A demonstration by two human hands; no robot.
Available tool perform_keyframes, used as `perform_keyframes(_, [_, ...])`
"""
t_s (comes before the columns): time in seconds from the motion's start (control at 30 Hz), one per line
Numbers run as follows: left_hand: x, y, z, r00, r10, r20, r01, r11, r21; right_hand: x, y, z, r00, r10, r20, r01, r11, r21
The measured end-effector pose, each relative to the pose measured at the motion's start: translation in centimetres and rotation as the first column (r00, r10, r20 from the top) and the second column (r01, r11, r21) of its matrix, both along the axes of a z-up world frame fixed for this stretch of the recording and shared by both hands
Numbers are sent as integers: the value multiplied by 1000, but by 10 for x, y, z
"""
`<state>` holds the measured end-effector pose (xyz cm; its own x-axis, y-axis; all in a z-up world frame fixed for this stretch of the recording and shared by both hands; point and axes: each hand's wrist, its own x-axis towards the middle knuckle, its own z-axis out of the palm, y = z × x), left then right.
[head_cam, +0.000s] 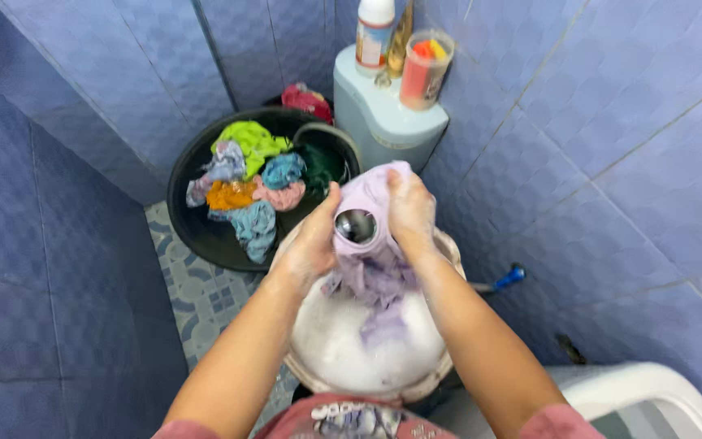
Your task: The person washes clothing by hand in a basin of soapy water, scrubbing different parts of the garments and wringing them out.
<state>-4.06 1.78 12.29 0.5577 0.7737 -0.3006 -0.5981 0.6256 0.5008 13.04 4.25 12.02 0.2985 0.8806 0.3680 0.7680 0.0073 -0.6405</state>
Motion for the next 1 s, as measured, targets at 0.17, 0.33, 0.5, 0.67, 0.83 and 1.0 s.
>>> perform_keyframes(0.17, [-8, -16, -58, 898, 52, -437, 231, 789, 569, 12, 19, 36, 417, 5, -909, -179, 981, -76])
perform_keyframes(0.33, [25, -23, -84, 701, 67, -710, 342, 842, 418, 15, 23, 54, 529, 65, -846, -222, 973, -64])
perform_keyframes(0.5, [15, 18, -27, 639, 400, -657, 162, 765, 624, 12, -25, -20, 847, 462, -262, -425, 886, 188])
perform_keyframes(0.67, [-1, 17, 10, 983, 176, 56, -183, 968, 174, 25, -46, -24, 766, 486, -421, -586, 797, -146])
perform_keyframes(0.83, [35, 7, -49, 974, 221, 38, -220, 975, -34, -43, -72, 15, 260, 564, -784, -574, 743, 344])
perform_keyframes(1.0, [47, 14, -117, 972, 212, 98, -224, 965, 137, -62, -76, 4, 883, 462, 80, -435, 742, 510])
